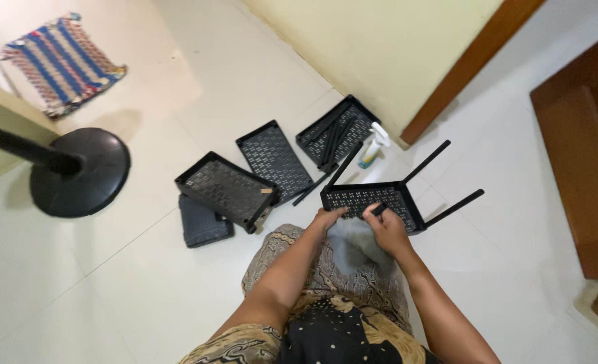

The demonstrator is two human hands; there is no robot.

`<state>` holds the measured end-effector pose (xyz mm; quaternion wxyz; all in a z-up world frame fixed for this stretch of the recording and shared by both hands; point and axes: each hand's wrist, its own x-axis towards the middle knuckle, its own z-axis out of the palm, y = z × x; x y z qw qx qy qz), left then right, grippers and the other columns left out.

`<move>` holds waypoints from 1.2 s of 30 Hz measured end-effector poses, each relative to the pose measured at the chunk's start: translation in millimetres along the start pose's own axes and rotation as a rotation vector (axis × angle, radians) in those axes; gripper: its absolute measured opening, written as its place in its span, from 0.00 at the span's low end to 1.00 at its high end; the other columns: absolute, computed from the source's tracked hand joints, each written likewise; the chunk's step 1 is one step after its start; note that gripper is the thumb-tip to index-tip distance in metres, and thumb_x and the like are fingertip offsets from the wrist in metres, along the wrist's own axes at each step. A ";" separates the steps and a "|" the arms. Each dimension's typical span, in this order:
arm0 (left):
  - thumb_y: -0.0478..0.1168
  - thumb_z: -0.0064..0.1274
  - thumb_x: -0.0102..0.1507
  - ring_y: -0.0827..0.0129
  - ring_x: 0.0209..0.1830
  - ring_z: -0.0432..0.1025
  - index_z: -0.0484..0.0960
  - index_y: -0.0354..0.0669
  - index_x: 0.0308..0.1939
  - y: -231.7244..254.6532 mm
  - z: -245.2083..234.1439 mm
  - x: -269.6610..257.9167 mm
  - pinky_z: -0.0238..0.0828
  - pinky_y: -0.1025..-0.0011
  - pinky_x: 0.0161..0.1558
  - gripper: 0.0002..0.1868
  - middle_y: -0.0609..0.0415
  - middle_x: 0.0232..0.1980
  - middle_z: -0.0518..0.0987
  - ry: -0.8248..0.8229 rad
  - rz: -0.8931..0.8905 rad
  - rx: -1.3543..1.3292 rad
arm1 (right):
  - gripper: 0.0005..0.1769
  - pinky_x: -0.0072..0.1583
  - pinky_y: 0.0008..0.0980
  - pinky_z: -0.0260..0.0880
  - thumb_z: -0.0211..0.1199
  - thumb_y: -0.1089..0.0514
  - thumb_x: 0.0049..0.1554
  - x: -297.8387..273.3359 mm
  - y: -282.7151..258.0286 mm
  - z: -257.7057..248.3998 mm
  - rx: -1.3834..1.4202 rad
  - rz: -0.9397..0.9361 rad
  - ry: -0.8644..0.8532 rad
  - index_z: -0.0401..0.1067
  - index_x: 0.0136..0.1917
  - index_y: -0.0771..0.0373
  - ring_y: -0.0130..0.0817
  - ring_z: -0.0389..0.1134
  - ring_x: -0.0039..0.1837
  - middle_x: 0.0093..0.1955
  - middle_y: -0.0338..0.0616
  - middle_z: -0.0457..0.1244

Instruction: The person disassembles a black plastic three-tier rolling cart by removing the top tray, then detaching each vertical support rod from the trays. The components are placed on the floor as they are removed.

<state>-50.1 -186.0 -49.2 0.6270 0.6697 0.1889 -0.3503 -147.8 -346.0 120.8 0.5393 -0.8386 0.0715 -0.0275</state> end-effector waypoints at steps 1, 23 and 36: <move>0.50 0.63 0.54 0.55 0.42 0.79 0.84 0.30 0.48 -4.5 -9.3 -3.7 0.76 0.60 0.44 0.27 0.43 0.46 0.84 0.001 0.009 -0.036 | 0.08 0.44 0.27 0.65 0.65 0.55 0.60 -3.7 -12.7 2.7 0.004 -0.054 -0.051 0.78 0.49 0.59 0.22 0.63 0.40 0.39 0.32 0.67; 0.36 0.56 0.57 0.53 0.38 0.78 0.68 0.30 0.54 -5.3 -161.6 -99.1 0.80 0.60 0.28 0.23 0.42 0.44 0.78 0.328 0.288 -0.353 | 0.39 0.73 0.52 0.57 0.75 0.50 0.50 10.4 -50.7 -1.0 -0.651 0.130 -0.111 0.65 0.73 0.51 0.52 0.57 0.75 0.76 0.54 0.55; 0.42 0.54 0.63 0.59 0.32 0.78 0.63 0.28 0.55 25.4 -112.8 -118.7 0.79 0.58 0.26 0.25 0.42 0.43 0.78 0.298 0.211 -0.331 | 0.24 0.30 0.25 0.51 0.54 0.44 0.69 -1.2 -70.7 168.2 0.765 0.083 0.162 0.59 0.35 0.57 0.21 0.51 0.27 0.26 0.31 0.51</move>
